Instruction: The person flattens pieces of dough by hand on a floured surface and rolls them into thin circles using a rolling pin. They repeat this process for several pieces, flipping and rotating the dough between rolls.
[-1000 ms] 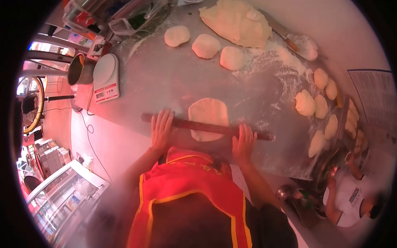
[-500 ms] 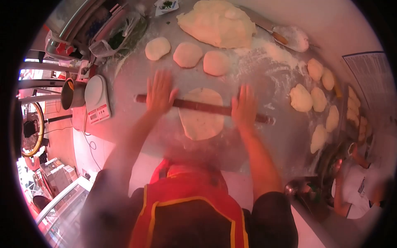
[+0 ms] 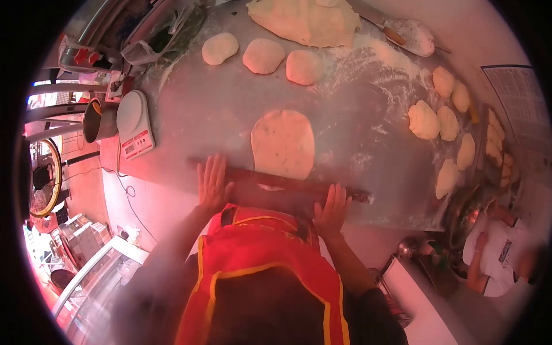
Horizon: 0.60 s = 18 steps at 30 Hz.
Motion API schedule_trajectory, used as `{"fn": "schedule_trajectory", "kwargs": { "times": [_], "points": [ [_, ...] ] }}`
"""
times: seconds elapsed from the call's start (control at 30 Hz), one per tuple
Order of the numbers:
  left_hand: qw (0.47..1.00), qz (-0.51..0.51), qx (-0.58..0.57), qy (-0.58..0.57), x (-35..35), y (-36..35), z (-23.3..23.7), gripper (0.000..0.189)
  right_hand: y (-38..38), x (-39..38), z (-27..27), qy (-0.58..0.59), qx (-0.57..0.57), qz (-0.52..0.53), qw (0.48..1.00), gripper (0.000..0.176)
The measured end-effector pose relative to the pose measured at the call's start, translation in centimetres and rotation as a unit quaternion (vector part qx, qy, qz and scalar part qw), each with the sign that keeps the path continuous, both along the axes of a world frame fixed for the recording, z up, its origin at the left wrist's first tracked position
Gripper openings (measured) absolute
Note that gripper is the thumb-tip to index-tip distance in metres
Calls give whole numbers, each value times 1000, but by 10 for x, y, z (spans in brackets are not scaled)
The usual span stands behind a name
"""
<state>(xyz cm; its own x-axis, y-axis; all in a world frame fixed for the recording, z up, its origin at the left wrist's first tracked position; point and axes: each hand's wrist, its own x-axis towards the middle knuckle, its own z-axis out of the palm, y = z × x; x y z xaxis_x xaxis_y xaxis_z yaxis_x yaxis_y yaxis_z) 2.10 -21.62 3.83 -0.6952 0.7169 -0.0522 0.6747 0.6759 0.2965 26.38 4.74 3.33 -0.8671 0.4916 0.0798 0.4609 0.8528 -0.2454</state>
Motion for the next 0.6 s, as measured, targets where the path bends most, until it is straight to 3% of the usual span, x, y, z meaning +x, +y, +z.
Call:
{"fn": "schedule_trajectory", "kwargs": {
  "times": [0.07,0.23,0.33,0.37,0.43,0.47,0.5,0.57,0.6],
  "points": [
    [1000,1,9,3,-12,11,-7,72,6,-7,-2,0,-11,-7,1000,61],
    [991,-6,4,133,-131,122,5,59,105,-146,-5,-11,65,-59,996,60],
    [982,-28,12,188,-135,121,-6,62,112,-148,-2,0,70,-53,996,60],
    [993,-26,-9,117,-114,99,-5,67,91,-120,-8,0,58,-32,998,60],
    [998,-62,-20,5,-74,52,0,71,63,-82,-5,-19,6,2,1000,60],
    [994,-72,72,39,-57,37,5,55,57,-78,-3,-26,-25,16,999,60],
    [994,-81,73,20,-57,34,5,49,51,-74,-1,-36,-59,31,997,61],
    [992,-98,74,-17,-58,28,4,37,74,-132,-21,82,-190,-9,978,66],
    [985,-106,136,17,-59,33,7,27,86,-171,-29,130,-278,-32,951,71]
  ]
}}
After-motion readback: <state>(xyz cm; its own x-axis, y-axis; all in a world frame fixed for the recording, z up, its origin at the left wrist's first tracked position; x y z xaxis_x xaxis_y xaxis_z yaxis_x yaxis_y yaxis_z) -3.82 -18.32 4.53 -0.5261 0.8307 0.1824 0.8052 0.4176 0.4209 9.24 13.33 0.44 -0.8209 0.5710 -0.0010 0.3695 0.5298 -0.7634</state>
